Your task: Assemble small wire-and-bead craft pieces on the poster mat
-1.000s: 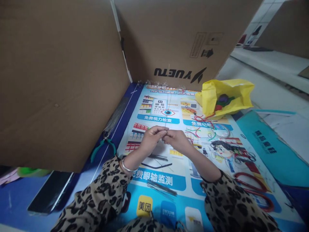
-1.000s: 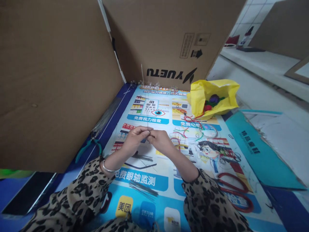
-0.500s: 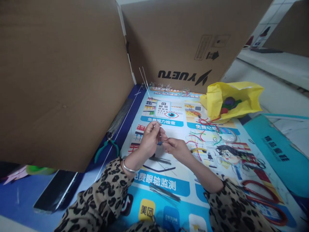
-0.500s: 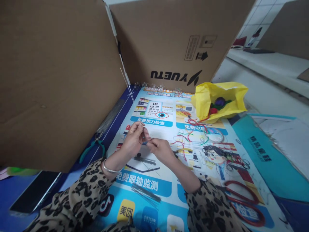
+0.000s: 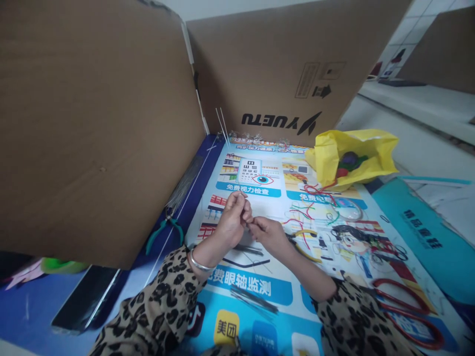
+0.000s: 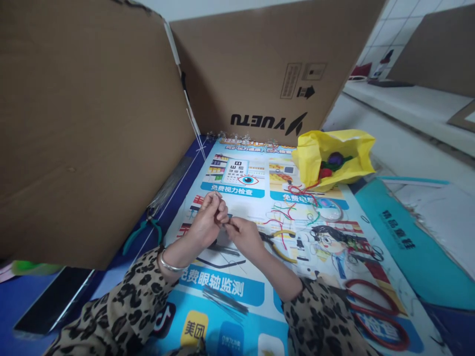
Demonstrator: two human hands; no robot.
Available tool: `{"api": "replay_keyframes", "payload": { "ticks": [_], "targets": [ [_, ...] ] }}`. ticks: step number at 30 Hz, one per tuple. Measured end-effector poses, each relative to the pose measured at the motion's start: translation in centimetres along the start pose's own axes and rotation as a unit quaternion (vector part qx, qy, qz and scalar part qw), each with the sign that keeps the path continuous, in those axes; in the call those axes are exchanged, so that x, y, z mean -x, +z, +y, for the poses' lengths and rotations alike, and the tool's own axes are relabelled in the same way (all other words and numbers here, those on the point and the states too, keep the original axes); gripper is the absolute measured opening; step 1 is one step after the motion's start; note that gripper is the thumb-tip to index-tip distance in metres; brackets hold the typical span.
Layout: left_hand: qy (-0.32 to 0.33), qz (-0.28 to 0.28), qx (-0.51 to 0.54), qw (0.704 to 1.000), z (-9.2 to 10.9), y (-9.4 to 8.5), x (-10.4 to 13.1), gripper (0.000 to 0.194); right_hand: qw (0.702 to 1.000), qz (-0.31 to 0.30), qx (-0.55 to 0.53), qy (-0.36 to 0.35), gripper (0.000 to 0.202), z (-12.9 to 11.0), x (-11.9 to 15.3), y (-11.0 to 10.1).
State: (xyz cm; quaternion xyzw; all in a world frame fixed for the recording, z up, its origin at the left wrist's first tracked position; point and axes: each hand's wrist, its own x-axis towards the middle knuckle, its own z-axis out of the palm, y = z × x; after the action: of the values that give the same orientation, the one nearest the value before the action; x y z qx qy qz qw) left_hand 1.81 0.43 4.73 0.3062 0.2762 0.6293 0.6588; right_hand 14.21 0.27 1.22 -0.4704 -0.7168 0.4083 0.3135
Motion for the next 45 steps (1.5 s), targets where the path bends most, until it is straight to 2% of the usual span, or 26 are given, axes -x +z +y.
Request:
{"api": "replay_keyframes", "payload": {
  "ticks": [6, 12, 16, 19, 26, 31, 37, 39, 41, 45],
  "targets": [
    [-0.002, -0.001, -0.002, 1.0, -0.4, 0.0, 0.0, 0.02, 0.999, 0.013, -0.043, 0.022, 0.021, 0.5, -0.2, 0.4],
    [0.003, 0.001, -0.026, 1.0, 0.1, -0.3, -0.3, 0.019, 0.994, -0.028, -0.091, 0.056, 0.019, 0.8, -0.4, 0.1],
    [0.032, -0.006, -0.046, 0.998, 0.0, -1.0, -0.8, 0.017, 0.999, 0.021, -0.029, 0.029, 0.018, 1.2, -0.5, -0.3],
    [0.042, -0.023, -0.06, 0.997, -0.8, -1.9, -1.1, 0.014, 0.999, 0.033, -0.005, 0.03, 0.02, 1.5, -0.5, -0.4],
    [0.021, -0.034, -0.097, 0.995, -2.7, -3.4, -1.6, 0.02, 0.996, 0.055, -0.049, 0.057, 0.023, 1.0, -0.8, -1.3],
    [0.01, -0.036, -0.101, 0.994, -2.7, -3.4, -1.7, 0.023, 0.988, 0.098, -0.088, 0.076, 0.024, -0.6, -0.7, -3.4],
    [-0.001, -0.012, -0.128, 0.992, -2.6, -3.3, -1.9, 0.028, 0.982, 0.159, -0.092, 0.048, 0.028, -2.6, 0.8, -7.3],
    [0.0, -0.014, -0.134, 0.991, -2.5, -3.2, -1.9, 0.029, 0.984, 0.168, -0.052, 0.04, 0.029, -2.9, 1.8, -9.1],
    [0.002, -0.016, -0.145, 0.989, -2.2, -3.2, -1.9, 0.029, 0.984, 0.173, 0.034, 0.038, 0.028, -2.9, 3.2, -10.9],
    [0.01, 0.001, -0.172, 0.985, -1.9, -3.3, -1.9, 0.026, 0.961, 0.169, 0.219, 0.022, 0.02, -2.1, 6.3, -14.3]
  ]
}}
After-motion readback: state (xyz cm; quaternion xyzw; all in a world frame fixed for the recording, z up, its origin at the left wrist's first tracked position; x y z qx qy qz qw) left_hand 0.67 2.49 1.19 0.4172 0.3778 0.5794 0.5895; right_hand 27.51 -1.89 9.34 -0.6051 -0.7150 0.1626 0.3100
